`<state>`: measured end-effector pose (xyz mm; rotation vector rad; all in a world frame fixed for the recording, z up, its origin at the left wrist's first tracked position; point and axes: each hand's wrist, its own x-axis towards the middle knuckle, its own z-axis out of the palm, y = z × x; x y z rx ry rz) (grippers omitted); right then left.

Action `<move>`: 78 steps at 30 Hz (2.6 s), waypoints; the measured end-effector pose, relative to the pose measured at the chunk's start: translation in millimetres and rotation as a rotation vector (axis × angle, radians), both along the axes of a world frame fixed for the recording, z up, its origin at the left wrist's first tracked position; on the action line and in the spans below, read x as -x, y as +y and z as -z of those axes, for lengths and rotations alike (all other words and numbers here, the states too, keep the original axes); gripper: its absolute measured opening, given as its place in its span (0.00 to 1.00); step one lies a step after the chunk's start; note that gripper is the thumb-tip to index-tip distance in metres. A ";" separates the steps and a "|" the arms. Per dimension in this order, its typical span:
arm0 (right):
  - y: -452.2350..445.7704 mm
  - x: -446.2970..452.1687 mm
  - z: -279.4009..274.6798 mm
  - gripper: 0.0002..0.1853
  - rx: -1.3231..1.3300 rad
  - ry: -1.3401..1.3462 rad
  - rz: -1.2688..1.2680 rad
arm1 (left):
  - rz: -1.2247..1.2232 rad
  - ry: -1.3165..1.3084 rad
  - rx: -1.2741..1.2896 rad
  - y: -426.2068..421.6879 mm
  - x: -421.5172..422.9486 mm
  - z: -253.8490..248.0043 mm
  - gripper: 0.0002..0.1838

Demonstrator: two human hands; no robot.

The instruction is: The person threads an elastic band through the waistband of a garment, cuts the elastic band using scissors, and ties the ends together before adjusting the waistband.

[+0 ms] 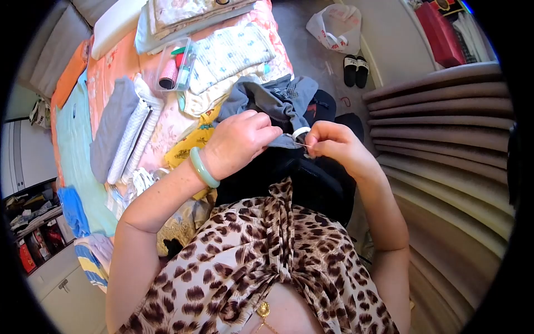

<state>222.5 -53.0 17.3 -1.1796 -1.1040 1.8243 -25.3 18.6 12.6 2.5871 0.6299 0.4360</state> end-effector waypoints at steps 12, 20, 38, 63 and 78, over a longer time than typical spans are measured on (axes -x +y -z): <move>-34.2 -30.5 11.1 0.04 0.166 0.739 0.210 | 0.064 -0.122 -0.195 12.4 17.8 -13.9 0.19; -42.7 -46.1 37.1 0.05 0.198 0.914 0.407 | 0.040 -0.131 -0.231 15.1 38.4 -0.9 0.19; -53.1 -19.9 -2.1 0.13 -0.433 -0.915 0.150 | 0.152 0.098 -0.086 -15.5 -3.7 29.0 0.21; -29.3 25.1 -5.1 0.23 0.037 -0.501 0.214 | 0.111 0.099 -0.009 16.3 -25.6 -8.2 0.11; -30.3 -8.8 -14.4 0.16 -0.503 -0.914 -0.029 | 0.300 0.116 0.065 44.0 -29.0 -12.9 0.09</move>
